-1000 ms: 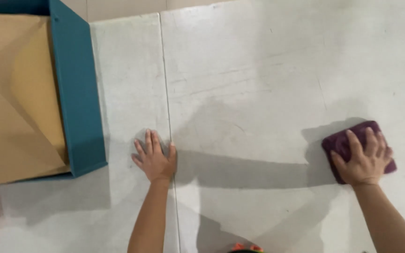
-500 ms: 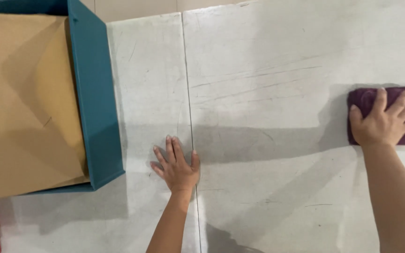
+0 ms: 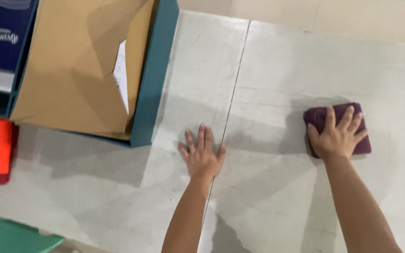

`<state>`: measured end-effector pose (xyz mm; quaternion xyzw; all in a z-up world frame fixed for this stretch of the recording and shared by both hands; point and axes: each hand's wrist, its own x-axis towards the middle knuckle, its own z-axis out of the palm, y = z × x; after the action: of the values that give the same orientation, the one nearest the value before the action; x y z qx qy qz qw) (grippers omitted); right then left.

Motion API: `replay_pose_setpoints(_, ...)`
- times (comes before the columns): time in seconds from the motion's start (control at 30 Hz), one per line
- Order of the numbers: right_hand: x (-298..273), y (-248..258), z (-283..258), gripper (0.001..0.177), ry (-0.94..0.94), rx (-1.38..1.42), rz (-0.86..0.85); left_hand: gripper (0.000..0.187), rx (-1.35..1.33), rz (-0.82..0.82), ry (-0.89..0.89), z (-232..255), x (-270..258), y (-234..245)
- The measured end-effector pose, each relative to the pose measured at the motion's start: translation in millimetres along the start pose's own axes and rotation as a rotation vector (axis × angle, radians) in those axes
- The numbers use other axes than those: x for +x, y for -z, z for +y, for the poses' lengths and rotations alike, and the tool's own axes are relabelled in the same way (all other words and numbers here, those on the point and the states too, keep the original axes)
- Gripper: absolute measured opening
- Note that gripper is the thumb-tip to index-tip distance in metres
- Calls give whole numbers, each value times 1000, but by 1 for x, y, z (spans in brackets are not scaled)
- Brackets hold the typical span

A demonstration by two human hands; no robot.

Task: Cleaning a white table with a purple cloth and organizing office items into blue storage boxes.

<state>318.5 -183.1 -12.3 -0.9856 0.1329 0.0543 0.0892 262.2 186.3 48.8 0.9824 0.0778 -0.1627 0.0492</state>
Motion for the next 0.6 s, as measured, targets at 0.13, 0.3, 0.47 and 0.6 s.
replay_pose_setpoints(0.13,-4,-1,-55,85,136,-8,-17,79,-14,8,-9,1,-1,4)
replay_pose_setpoints(0.3,-9,-5,-130,84,269,3,-9,76,-40,100,-33,-3,-4,-3)
replay_pose_setpoints(0.47,-21,-15,-215,88,344,38,31,78,-102,20,-10,-3,-6,17)
replay_pose_setpoints(0.6,-37,-13,-255,84,434,-48,-63,82,-140,-94,24,3,-2,30)
